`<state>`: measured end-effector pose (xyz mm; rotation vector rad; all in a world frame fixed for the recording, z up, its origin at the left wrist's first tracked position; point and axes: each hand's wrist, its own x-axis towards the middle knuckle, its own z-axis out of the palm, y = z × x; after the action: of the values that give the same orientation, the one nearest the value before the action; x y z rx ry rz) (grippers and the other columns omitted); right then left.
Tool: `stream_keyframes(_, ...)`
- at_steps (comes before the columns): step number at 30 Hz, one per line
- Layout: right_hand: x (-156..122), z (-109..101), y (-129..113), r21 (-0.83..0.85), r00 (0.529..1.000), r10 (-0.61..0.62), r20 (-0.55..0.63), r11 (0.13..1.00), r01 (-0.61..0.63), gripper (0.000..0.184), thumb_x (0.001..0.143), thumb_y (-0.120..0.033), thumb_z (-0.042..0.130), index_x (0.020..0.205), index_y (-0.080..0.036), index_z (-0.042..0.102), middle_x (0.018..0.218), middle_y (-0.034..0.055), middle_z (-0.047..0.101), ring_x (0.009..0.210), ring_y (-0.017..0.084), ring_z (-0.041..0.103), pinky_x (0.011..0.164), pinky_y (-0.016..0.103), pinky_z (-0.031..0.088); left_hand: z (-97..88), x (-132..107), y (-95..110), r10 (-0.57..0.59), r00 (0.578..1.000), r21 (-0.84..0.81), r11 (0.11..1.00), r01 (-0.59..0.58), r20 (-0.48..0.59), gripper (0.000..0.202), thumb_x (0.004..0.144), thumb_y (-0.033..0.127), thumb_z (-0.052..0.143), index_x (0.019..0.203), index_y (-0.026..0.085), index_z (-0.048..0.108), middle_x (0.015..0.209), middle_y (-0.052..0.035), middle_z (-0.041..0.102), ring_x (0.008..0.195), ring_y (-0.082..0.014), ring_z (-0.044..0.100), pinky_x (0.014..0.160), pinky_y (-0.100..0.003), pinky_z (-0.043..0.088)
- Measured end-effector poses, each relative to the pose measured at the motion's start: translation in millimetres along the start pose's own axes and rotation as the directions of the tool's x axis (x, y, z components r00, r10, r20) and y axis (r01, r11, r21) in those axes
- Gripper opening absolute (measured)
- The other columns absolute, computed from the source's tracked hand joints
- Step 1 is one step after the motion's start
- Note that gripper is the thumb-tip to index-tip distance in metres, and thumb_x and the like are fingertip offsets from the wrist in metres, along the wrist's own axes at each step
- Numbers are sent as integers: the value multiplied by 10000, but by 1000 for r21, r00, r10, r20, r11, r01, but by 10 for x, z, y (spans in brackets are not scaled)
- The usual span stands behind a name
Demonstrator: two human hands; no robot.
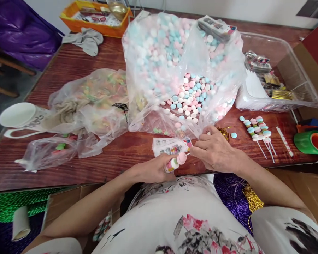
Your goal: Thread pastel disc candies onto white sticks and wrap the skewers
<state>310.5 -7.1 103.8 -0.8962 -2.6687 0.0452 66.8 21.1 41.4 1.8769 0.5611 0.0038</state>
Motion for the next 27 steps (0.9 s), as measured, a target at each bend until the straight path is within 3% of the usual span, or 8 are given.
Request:
stream_keyframes(3,-8,62,-46,36,1000,5,9,999,-5,205,813,-41,409,847,-203,529,606,-34,535,607,138,405,745,343,306,-63,-2,37,10,999,-68,998,-13,-40,184,657,148,606,816,186,520,686,56,479,634,-117,422,581,-222,317)
stream_keyframes(10,-20,494,-258,83,995,98,-20,992,-96,150,791,-67,430,798,-185,522,649,0,568,618,147,440,689,322,290,51,72,-22,-34,990,141,989,54,-140,120,722,153,579,806,193,503,708,30,514,660,-140,449,609,-253,313)
stream_keyframes(14,8,665,-318,71,996,83,-33,994,-80,145,786,-67,430,752,-192,496,645,3,582,623,151,445,714,334,290,74,116,34,-26,988,163,985,51,-153,153,773,273,630,820,190,510,757,6,560,691,-161,499,624,-264,343)
stream_keyframes(17,-17,633,-266,68,995,86,-59,994,-82,150,791,-62,435,799,-186,517,667,1,589,633,150,451,722,333,290,-41,54,117,-16,988,66,997,27,-151,397,730,381,720,1037,188,557,928,-22,618,829,-190,553,702,-268,403)
stream_keyframes(19,-41,549,-210,66,994,92,-64,994,-87,158,793,-58,439,831,-183,528,662,-3,575,632,149,449,724,330,290,-137,-13,159,-1,992,-53,999,-6,-126,431,757,414,703,1104,189,584,948,-19,630,845,-183,559,724,-260,421)
stream_keyframes(21,-47,459,-171,66,996,79,-53,995,-75,163,799,-61,437,845,-187,530,649,-11,556,629,149,438,734,330,290,-194,-62,171,-3,995,-191,981,-16,-103,307,847,437,595,998,175,649,837,-8,628,752,-155,546,665,-240,423)
stream_keyframes(23,-25,407,-163,71,997,63,-43,996,-60,173,805,-67,428,868,-194,527,653,-16,547,633,151,430,757,336,295,-188,-71,152,-43,994,-320,947,7,-105,332,886,452,527,843,159,677,713,-2,602,647,-130,512,574,-221,406)
stream_keyframes(27,73,467,-202,125,995,92,-44,988,-86,189,809,-84,434,955,-179,509,717,9,550,684,172,458,771,346,324,-35,-9,62,-161,973,-515,856,53,-167,364,819,486,616,732,139,683,574,7,556,482,-86,436,430,-197,343)
